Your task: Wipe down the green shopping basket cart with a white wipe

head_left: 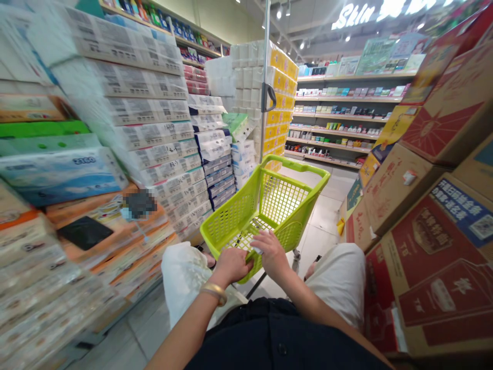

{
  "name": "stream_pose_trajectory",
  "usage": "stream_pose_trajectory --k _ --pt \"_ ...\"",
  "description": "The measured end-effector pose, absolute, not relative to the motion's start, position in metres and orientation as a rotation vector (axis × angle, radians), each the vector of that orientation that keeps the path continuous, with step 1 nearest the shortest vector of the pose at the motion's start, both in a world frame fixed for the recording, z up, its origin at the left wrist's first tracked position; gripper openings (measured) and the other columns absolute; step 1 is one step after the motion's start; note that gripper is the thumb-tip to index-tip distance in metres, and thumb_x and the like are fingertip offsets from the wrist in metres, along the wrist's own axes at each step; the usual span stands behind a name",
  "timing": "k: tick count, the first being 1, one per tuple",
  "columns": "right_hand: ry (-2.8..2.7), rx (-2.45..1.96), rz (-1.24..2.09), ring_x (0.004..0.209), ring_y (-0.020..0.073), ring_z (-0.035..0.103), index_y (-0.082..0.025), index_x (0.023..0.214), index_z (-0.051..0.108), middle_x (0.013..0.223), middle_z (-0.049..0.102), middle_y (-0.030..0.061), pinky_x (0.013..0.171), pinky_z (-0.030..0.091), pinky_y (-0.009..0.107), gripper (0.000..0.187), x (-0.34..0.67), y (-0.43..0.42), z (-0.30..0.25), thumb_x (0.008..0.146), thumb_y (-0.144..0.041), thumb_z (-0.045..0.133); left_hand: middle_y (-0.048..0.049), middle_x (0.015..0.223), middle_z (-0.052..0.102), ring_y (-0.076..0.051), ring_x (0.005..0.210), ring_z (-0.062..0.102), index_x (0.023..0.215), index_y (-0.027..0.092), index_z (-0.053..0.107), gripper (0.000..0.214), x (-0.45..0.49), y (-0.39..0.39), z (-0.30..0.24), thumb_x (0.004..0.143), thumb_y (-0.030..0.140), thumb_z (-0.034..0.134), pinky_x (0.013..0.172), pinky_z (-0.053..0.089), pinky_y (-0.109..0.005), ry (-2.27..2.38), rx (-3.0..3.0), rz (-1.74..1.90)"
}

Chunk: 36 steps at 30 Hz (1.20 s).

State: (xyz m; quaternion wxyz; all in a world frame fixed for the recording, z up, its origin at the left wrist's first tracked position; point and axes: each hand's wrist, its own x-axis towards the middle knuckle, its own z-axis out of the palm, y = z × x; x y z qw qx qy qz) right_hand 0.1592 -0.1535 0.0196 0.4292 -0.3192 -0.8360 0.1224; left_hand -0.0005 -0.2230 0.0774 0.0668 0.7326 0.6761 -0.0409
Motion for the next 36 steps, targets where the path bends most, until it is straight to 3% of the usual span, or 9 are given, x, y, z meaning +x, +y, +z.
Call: stream_pose_trajectory --k 7,16,23,30,36 --pt "-1.917 -0.958 0.247 0.122 0.0238 0.059 -0.023 0.098 0.075 0.111 0.073 0.0068 0.112 0.036 0.054 0.051 0.177 -0.137 0.024 0.07 0.003 0.041 -0.0145 0.094 0.075 -0.03 0.092 0.069 0.093 0.018 0.074 0.049 0.003 -0.222 0.079 0.091 0.05 0.036 0.078 0.05 -0.038 2.025 2.214 -0.101" --pt "-2.101 -0.713 0.295 0.121 0.0201 0.059 -0.026 0.105 0.073 0.114 0.072 0.0045 0.114 0.035 0.047 0.054 0.166 -0.161 0.015 0.071 0.003 0.043 -0.0147 0.094 0.075 -0.029 0.091 0.069 0.093 0.017 0.074 0.048 0.004 -0.225 0.078 0.092 0.049 0.038 0.079 0.051 -0.038 1.99 2.254 -0.074" --pt "-1.899 -0.912 0.218 0.12 0.0233 0.06 -0.024 0.099 0.075 0.11 0.074 0.0052 0.112 0.035 0.053 0.053 0.192 -0.132 0.02 0.069 0.003 0.041 -0.0129 0.09 0.075 -0.028 0.088 0.069 0.086 0.018 0.073 0.046 0.0 -0.229 0.076 0.092 0.048 0.039 0.076 0.05 -0.036 1.97 2.29 -0.031" --pt "-2.133 -0.688 0.246 0.116 0.0191 0.062 -0.028 0.103 0.074 0.109 0.074 0.0031 0.113 0.036 0.046 0.055 0.165 -0.157 0.019 0.067 0.002 0.044 -0.0108 0.088 0.075 -0.025 0.087 0.068 0.083 0.019 0.071 0.039 -0.008 -0.225 0.071 0.089 0.048 0.046 0.071 0.046 -0.032 1.97 2.322 0.005" --pt "-1.955 -0.943 0.196 0.118 0.024 0.061 -0.025 0.099 0.075 0.111 0.074 0.0051 0.111 0.034 0.055 0.054 0.203 -0.122 0.03 0.067 0.002 0.041 -0.0069 0.082 0.074 -0.021 0.082 0.067 0.072 0.02 0.069 0.047 -0.025 -0.227 0.069 0.092 0.052 0.04 0.068 0.043 -0.029 1.979 2.319 0.081"
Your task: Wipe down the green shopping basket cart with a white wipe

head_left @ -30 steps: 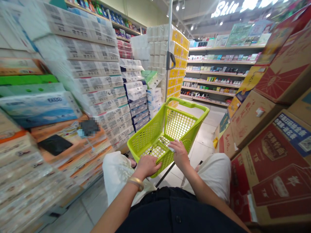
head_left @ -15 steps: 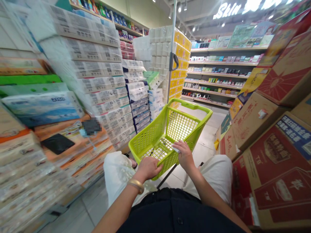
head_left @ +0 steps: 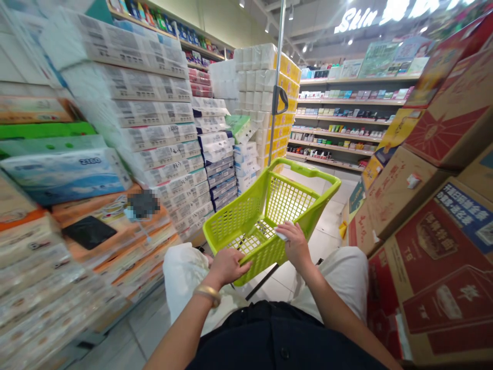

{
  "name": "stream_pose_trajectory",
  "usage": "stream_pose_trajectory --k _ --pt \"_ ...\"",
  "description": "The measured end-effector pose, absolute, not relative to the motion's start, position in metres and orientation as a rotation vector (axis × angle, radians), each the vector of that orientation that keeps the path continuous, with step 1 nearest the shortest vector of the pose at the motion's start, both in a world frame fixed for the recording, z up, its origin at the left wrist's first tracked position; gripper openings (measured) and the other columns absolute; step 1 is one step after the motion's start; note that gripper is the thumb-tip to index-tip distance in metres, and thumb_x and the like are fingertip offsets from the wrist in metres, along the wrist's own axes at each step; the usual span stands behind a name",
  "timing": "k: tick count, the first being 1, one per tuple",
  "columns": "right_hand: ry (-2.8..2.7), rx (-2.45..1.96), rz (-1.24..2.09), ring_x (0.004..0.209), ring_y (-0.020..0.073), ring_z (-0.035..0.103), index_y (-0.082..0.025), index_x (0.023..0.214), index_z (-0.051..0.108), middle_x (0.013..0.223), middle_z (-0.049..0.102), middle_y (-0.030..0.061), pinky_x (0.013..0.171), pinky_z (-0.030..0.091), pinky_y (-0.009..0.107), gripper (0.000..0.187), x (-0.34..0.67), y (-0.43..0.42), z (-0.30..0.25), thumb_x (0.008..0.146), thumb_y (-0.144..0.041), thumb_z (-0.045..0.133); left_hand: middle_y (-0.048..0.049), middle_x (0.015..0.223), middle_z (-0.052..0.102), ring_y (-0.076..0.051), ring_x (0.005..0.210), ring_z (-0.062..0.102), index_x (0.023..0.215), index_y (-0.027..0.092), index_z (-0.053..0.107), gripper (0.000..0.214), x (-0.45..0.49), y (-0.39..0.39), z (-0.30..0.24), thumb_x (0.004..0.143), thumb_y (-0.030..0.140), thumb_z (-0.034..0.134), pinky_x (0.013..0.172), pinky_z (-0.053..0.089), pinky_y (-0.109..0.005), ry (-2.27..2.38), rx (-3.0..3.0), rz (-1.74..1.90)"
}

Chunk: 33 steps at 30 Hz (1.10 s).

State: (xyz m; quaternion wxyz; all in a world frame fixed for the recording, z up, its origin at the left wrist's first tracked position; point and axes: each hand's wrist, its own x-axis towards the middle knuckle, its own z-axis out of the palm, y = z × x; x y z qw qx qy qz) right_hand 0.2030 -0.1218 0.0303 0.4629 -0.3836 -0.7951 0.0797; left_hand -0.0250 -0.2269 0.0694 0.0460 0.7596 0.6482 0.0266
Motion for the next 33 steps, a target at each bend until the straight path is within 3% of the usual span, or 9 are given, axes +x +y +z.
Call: stream_pose_trajectory --k 3,6,9,13,19,26,33 --pt "-1.903 -0.972 0.181 0.115 0.0234 0.062 -0.025 0.097 0.075 0.107 0.074 0.0048 0.112 0.033 0.054 0.052 0.201 -0.121 0.032 0.068 0.001 0.041 -0.0054 0.084 0.074 -0.02 0.085 0.067 0.075 0.022 0.071 0.045 -0.03 -0.228 0.075 0.092 0.05 0.04 0.073 0.044 -0.029 1.989 2.247 0.212" --pt "-1.919 -0.94 0.176 0.108 0.0221 0.064 -0.025 0.094 0.075 0.101 0.075 0.0046 0.112 0.034 0.049 0.05 0.179 -0.134 0.033 0.067 0.002 0.043 -0.002 0.101 0.076 -0.021 0.095 0.068 0.1 0.028 0.072 0.032 -0.023 -0.225 0.088 0.089 0.044 0.048 0.082 0.047 -0.03 2.013 2.14 0.268" --pt "-2.005 -0.852 0.206 0.103 0.0208 0.066 -0.025 0.094 0.075 0.099 0.075 0.0044 0.111 0.035 0.046 0.05 0.158 -0.147 0.034 0.066 0.002 0.043 -0.0048 0.116 0.072 -0.023 0.106 0.066 0.119 0.027 0.065 0.038 -0.003 -0.217 0.099 0.085 0.039 0.053 0.089 0.047 -0.032 2.1 2.08 0.202" --pt "-2.072 -0.799 0.235 0.109 0.0198 0.065 -0.026 0.099 0.074 0.107 0.075 0.0035 0.113 0.034 0.047 0.053 0.163 -0.146 0.037 0.067 0.002 0.044 -0.012 0.105 0.074 -0.029 0.099 0.068 0.11 0.021 0.067 0.036 0.015 -0.211 0.099 0.083 0.042 0.057 0.082 0.05 -0.037 2.136 2.038 0.125" --pt "-1.916 -0.946 0.181 0.115 0.0213 0.063 -0.025 0.097 0.075 0.109 0.075 0.0035 0.116 0.029 0.051 0.05 0.192 -0.127 0.044 0.069 0.001 0.043 -0.0105 0.102 0.074 -0.025 0.099 0.068 0.104 0.023 0.066 0.03 0.008 -0.215 0.09 0.091 0.043 0.048 0.083 0.049 -0.034 2.126 2.079 0.119" --pt "-2.052 -0.77 0.26 0.115 0.0209 0.065 -0.025 0.104 0.074 0.112 0.074 0.0052 0.113 0.036 0.049 0.052 0.16 -0.152 0.03 0.069 0.001 0.045 -0.0096 0.102 0.074 -0.025 0.097 0.069 0.105 0.024 0.066 0.028 0.006 -0.21 0.091 0.092 0.038 0.046 0.08 0.049 -0.034 2.116 2.131 0.132" --pt "-1.908 -0.965 0.181 0.118 0.0225 0.063 -0.025 0.101 0.075 0.114 0.074 0.0037 0.117 0.028 0.054 0.053 0.207 -0.121 0.049 0.068 0.002 0.043 -0.0088 0.1 0.074 -0.026 0.096 0.068 0.099 0.024 0.067 0.031 -0.002 -0.211 0.093 0.093 0.042 0.043 0.078 0.048 -0.034 2.142 2.134 0.129"
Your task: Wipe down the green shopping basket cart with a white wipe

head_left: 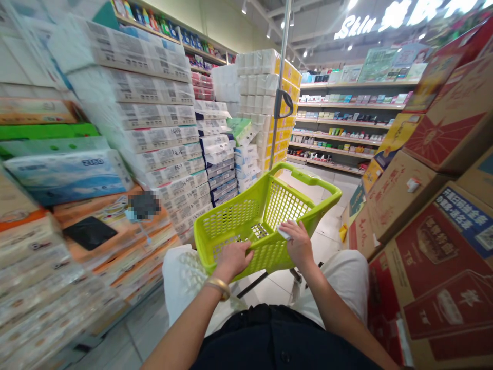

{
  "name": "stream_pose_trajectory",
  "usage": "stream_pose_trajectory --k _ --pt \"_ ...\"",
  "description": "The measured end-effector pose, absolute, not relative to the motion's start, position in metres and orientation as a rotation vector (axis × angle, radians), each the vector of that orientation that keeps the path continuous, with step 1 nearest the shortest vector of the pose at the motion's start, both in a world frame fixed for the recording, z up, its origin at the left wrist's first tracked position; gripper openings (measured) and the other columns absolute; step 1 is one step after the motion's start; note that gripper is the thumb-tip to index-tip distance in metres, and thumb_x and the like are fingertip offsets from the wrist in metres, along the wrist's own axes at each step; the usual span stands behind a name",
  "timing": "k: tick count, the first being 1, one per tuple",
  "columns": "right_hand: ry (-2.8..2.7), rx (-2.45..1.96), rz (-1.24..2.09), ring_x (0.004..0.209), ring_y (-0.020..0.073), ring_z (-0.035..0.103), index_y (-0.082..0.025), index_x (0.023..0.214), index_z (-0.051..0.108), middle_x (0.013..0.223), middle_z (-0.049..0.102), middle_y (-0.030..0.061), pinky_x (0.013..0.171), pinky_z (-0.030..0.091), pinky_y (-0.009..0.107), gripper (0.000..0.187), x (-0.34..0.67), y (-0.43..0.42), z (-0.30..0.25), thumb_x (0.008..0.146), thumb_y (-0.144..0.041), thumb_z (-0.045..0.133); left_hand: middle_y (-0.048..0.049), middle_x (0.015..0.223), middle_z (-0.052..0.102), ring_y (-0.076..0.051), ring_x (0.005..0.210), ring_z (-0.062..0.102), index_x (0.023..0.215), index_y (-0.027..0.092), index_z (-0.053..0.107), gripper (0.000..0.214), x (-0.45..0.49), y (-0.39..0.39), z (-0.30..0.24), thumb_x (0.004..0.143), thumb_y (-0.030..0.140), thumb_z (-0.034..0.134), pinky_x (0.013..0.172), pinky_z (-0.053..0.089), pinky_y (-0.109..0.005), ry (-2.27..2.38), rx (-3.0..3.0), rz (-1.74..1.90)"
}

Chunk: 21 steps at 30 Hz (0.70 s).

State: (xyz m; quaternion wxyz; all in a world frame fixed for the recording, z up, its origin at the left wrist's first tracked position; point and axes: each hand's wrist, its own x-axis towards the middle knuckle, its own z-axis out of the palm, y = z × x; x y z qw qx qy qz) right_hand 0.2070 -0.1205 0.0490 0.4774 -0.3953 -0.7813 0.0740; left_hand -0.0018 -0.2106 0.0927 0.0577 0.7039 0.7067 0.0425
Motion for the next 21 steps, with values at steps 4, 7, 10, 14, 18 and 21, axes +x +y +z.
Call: stream_pose_trajectory --k 4,7,10,14,18,21 --pt "-1.831 -1.022 0.131 0.117 0.024 0.063 -0.023 0.102 0.075 0.112 0.074 0.0059 0.116 0.031 0.054 0.049 0.201 -0.123 0.048 0.072 0.0 0.043 -0.008 0.1 0.074 -0.025 0.095 0.069 0.098 0.024 0.066 0.031 -0.001 -0.211 0.092 0.092 0.043 0.043 0.077 0.048 -0.034 2.148 2.146 0.122" --pt "-1.971 -0.864 0.141 0.117 0.022 0.063 -0.023 0.105 0.074 0.114 0.074 0.0057 0.112 0.038 0.048 0.051 0.175 -0.141 0.038 0.072 0.0 0.043 -0.0075 0.1 0.074 -0.025 0.095 0.069 0.099 0.024 0.066 0.029 0.0 -0.211 0.091 0.091 0.042 0.044 0.077 0.048 -0.034 2.153 2.159 0.119" --pt "-2.05 -0.747 0.132 0.116 0.0203 0.064 -0.023 0.107 0.073 0.115 0.073 0.005 0.11 0.042 0.045 0.053 0.168 -0.147 0.033 0.071 0.001 0.043 -0.0075 0.101 0.074 -0.025 0.095 0.068 0.1 0.025 0.066 0.029 0.0 -0.213 0.091 0.091 0.042 0.043 0.077 0.048 -0.034 2.155 2.166 0.119" --pt "-1.879 -0.918 0.057 0.115 0.023 0.063 -0.022 0.102 0.074 0.111 0.074 0.0052 0.112 0.038 0.051 0.052 0.207 -0.121 0.045 0.069 0.001 0.042 -0.007 0.099 0.074 -0.025 0.095 0.068 0.1 0.025 0.066 0.031 -0.003 -0.215 0.092 0.092 0.042 0.042 0.078 0.048 -0.035 2.149 2.168 0.115" --pt "-1.74 -1.024 0.008 0.119 0.0249 0.06 -0.021 0.102 0.074 0.112 0.073 0.0075 0.116 0.032 0.052 0.049 0.224 -0.107 0.053 0.071 0.0 0.043 -0.0072 0.099 0.074 -0.026 0.094 0.068 0.098 0.025 0.066 0.03 -0.003 -0.215 0.093 0.092 0.042 0.043 0.077 0.048 -0.035 2.147 2.169 0.113" --pt "-1.895 -0.942 0.073 0.115 0.0236 0.063 -0.023 0.098 0.075 0.108 0.075 0.0059 0.113 0.036 0.05 0.048 0.193 -0.124 0.044 0.073 0.001 0.043 -0.0068 0.099 0.074 -0.025 0.094 0.069 0.098 0.025 0.066 0.027 -0.001 -0.215 0.092 0.091 0.041 0.044 0.078 0.048 -0.035 2.143 2.169 0.121"
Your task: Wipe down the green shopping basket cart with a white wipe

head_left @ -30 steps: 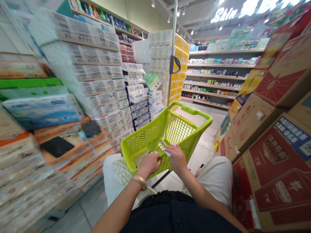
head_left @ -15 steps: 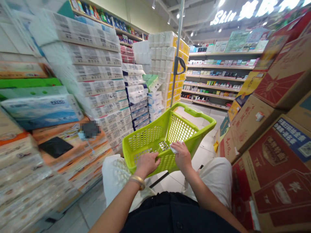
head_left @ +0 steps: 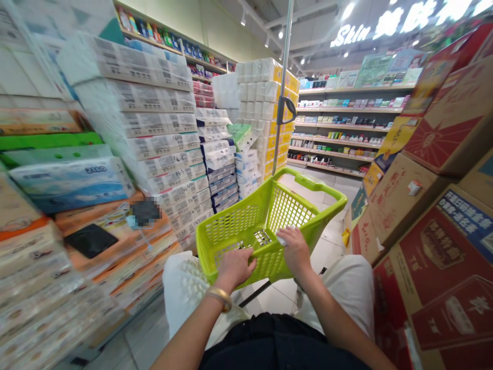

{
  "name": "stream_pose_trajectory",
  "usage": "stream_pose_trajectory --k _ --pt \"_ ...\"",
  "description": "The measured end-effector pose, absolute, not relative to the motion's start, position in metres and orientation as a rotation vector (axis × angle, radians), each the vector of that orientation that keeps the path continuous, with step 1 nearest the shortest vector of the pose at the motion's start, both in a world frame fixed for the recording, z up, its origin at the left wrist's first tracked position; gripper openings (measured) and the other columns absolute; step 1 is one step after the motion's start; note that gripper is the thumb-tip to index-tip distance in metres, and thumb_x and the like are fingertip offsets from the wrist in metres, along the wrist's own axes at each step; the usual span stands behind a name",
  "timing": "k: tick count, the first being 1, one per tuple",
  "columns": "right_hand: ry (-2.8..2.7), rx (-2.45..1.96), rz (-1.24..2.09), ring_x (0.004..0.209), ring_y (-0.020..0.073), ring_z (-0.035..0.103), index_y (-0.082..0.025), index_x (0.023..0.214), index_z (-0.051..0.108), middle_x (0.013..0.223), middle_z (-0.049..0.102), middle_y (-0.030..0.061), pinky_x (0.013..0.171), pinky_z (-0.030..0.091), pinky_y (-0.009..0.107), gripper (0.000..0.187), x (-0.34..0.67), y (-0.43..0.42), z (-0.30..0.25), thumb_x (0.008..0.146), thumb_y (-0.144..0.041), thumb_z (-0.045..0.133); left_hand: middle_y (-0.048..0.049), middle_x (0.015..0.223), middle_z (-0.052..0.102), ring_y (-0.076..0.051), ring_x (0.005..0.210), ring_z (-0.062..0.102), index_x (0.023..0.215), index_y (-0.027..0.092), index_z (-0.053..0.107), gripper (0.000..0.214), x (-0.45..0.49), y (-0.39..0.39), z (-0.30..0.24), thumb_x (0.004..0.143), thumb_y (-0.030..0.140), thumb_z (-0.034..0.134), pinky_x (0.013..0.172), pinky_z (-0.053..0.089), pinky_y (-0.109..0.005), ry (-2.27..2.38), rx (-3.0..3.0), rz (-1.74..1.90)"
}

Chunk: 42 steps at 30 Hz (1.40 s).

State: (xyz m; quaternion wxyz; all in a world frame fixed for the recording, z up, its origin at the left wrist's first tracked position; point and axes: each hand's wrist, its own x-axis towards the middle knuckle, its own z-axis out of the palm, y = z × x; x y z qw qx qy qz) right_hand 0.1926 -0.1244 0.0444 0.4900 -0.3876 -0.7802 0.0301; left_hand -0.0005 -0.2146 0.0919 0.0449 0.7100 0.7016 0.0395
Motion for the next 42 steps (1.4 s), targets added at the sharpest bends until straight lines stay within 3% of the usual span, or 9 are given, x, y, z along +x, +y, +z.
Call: stream_pose_trajectory --k 4,12,19,26,34,42 --pt "-2.085 -0.763 0.178 0.115 0.0199 0.064 -0.027 0.103 0.074 0.112 0.074 0.0038 0.111 0.04 0.046 0.053 0.164 -0.143 0.035 0.073 0.003 0.043 -0.0071 0.102 0.074 -0.025 0.095 0.068 0.1 0.026 0.066 0.025 0.001 -0.215 0.09 0.091 0.039 0.046 0.08 0.048 -0.035 2.144 2.155 0.144" --pt "-1.851 -0.983 0.004 0.117 0.023 0.061 -0.022 0.101 0.074 0.111 0.074 0.0058 0.115 0.034 0.051 0.051 0.209 -0.12 0.047 0.07 0.002 0.042 -0.0078 0.098 0.074 -0.026 0.092 0.069 0.096 0.025 0.066 0.026 0.002 -0.216 0.088 0.09 0.04 0.045 0.078 0.048 -0.036 2.157 2.143 0.163" --pt "-2.112 -0.724 0.183 0.117 0.0205 0.062 -0.025 0.108 0.073 0.115 0.073 0.0054 0.113 0.036 0.048 0.052 0.168 -0.144 0.033 0.075 0.003 0.044 -0.0076 0.101 0.074 -0.024 0.094 0.069 0.102 0.025 0.065 0.027 0.002 -0.217 0.091 0.09 0.04 0.047 0.079 0.047 -0.034 2.16 2.159 0.144" --pt "-1.857 -1.007 0.058 0.123 0.0237 0.057 -0.024 0.104 0.074 0.114 0.072 0.0056 0.117 0.028 0.053 0.049 0.208 -0.118 0.046 0.076 0.001 0.042 -0.0074 0.098 0.074 -0.025 0.093 0.068 0.098 0.025 0.066 0.028 0.002 -0.217 0.091 0.091 0.041 0.044 0.078 0.048 -0.035 2.149 2.167 0.138" --pt "-2.119 -0.782 0.128 0.12 0.0195 0.06 -0.028 0.107 0.072 0.116 0.072 0.0031 0.114 0.034 0.046 0.051 0.169 -0.145 0.034 0.078 0.001 0.042 -0.0079 0.099 0.074 -0.027 0.094 0.068 0.101 0.025 0.065 0.025 0.0 -0.217 0.09 0.09 0.04 0.047 0.078 0.047 -0.036 2.135 2.174 0.151" --pt "-1.834 -1.075 0.033 0.127 0.0235 0.055 -0.025 0.106 0.073 0.116 0.072 0.0037 0.121 0.015 0.055 0.051 0.206 -0.124 0.049 0.075 0.001 0.04 -0.0095 0.099 0.074 -0.027 0.093 0.068 0.097 0.023 0.064 0.027 0.001 -0.218 0.091 0.091 0.04 0.044 0.077 0.047 -0.036 2.136 2.174 0.142"
